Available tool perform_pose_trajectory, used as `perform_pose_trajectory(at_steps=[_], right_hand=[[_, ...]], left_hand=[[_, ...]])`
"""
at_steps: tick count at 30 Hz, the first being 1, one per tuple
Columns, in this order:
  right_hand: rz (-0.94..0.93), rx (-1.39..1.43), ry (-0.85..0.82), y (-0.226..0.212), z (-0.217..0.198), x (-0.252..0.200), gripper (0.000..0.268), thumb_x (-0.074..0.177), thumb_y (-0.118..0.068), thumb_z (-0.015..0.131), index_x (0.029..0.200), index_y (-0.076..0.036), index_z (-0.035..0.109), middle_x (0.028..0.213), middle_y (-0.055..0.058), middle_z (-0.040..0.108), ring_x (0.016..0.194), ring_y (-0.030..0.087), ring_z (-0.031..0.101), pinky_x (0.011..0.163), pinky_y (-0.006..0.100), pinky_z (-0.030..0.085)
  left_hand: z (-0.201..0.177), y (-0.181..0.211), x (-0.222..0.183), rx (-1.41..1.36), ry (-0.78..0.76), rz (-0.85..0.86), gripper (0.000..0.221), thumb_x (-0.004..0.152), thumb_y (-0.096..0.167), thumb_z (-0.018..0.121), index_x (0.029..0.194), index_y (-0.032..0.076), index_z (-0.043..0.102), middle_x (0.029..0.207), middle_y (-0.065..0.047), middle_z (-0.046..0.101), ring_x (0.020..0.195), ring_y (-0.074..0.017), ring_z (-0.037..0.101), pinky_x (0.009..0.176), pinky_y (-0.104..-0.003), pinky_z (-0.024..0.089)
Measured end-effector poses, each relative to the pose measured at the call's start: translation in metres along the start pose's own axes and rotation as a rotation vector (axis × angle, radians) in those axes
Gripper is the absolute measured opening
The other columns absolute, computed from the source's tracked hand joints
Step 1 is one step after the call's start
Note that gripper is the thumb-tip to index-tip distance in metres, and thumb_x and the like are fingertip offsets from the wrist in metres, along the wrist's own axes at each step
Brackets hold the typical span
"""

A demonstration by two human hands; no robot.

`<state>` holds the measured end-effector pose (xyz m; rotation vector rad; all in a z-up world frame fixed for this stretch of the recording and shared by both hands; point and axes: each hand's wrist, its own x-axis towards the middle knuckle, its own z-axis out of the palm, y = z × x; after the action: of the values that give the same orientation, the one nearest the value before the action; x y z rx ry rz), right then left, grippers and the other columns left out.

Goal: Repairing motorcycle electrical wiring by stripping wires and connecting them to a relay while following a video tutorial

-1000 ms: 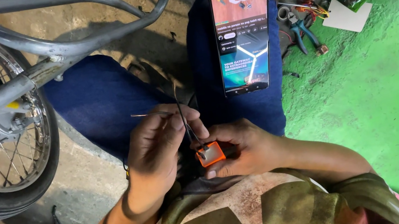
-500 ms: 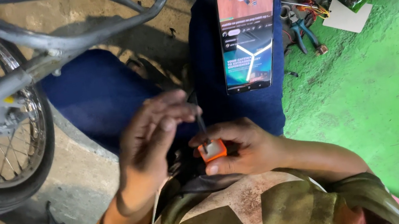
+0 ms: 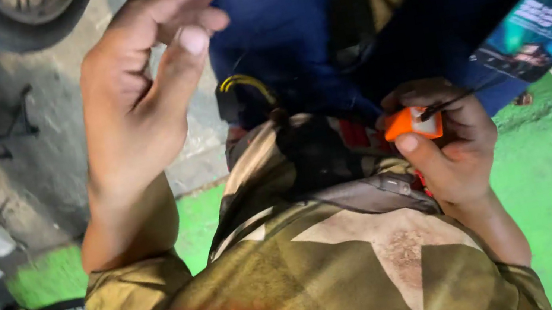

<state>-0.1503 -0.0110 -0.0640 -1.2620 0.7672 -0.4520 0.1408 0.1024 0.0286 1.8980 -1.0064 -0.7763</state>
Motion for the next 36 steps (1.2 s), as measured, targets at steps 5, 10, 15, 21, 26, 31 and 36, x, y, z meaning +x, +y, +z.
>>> perform_pose_trajectory(at_steps=[5,10,15,21,26,31,36], right_hand=[[-0.023,-0.019,-0.136,0.017,0.001,0.011,0.032,0.092,-0.006,0.071,0.116,-0.007,0.051,0.122,0.020,0.063,0.115,0.025,0.064,0.097,0.030,0.053],[-0.001,-0.047,-0.225,0.043,0.008,0.027,0.029,0.086,0.006,0.070,0.102,-0.014,0.055,0.111,0.009,0.061,0.105,0.017,0.062,0.090,0.024,0.049],[0.272,-0.106,-0.304,0.052,0.029,0.042,0.021,0.097,-0.006,0.070,0.084,-0.016,0.056,0.074,0.000,0.063,0.058,0.005,0.055,0.053,0.018,0.042],[0.150,-0.502,-0.503,0.054,0.054,0.075,0.048,0.097,-0.029,0.069,0.141,-0.010,0.061,0.122,0.006,0.072,0.105,0.011,0.064,0.090,0.026,0.048],[0.146,-0.102,-0.509,0.044,0.075,0.085,0.042,0.098,-0.012,0.065,0.138,-0.004,0.054,0.123,0.011,0.072,0.111,0.017,0.071,0.100,0.028,0.055],[-0.081,-0.211,-0.283,0.054,0.059,0.084,0.033,0.100,-0.004,0.070,0.132,-0.006,0.060,0.121,0.009,0.072,0.112,0.016,0.067,0.100,0.027,0.053],[-0.047,-0.217,-0.187,0.042,0.055,0.079,0.010,0.100,-0.003,0.073,0.109,-0.006,0.069,0.100,0.004,0.071,0.091,0.010,0.064,0.084,0.022,0.050]], left_hand=[[-0.002,-0.071,-0.026,0.196,0.065,0.076,0.012,0.108,0.001,0.066,0.119,-0.003,0.065,0.113,-0.019,0.067,0.103,-0.0285,0.067,0.094,-0.039,0.052],[0.015,-0.120,-0.044,0.389,-0.223,-0.160,0.035,0.094,0.022,0.080,0.122,0.007,0.065,0.111,-0.016,0.067,0.094,-0.0301,0.064,0.082,-0.043,0.046],[0.032,-0.119,-0.046,0.252,-0.261,-0.380,0.058,0.082,0.017,0.086,0.126,0.006,0.051,0.118,-0.013,0.064,0.101,-0.0258,0.065,0.085,-0.039,0.050],[0.036,-0.121,-0.038,0.084,-0.168,-0.307,0.045,0.084,0.019,0.078,0.122,0.011,0.054,0.115,-0.005,0.067,0.103,-0.0187,0.063,0.088,-0.032,0.046],[0.041,-0.126,-0.019,-0.295,-0.145,-0.227,0.044,0.089,0.016,0.079,0.122,0.006,0.052,0.103,-0.007,0.062,0.084,-0.0149,0.062,0.070,-0.028,0.054],[0.041,-0.118,-0.003,-0.751,-0.109,-0.390,0.044,0.087,0.019,0.078,0.120,0.009,0.051,0.096,-0.008,0.069,0.084,-0.0151,0.072,0.058,-0.024,0.060],[0.048,-0.123,0.008,-0.997,-0.055,-0.386,0.035,0.093,0.016,0.078,0.117,0.017,0.053,0.103,-0.003,0.063,0.091,-0.0187,0.075,0.058,-0.026,0.059]])
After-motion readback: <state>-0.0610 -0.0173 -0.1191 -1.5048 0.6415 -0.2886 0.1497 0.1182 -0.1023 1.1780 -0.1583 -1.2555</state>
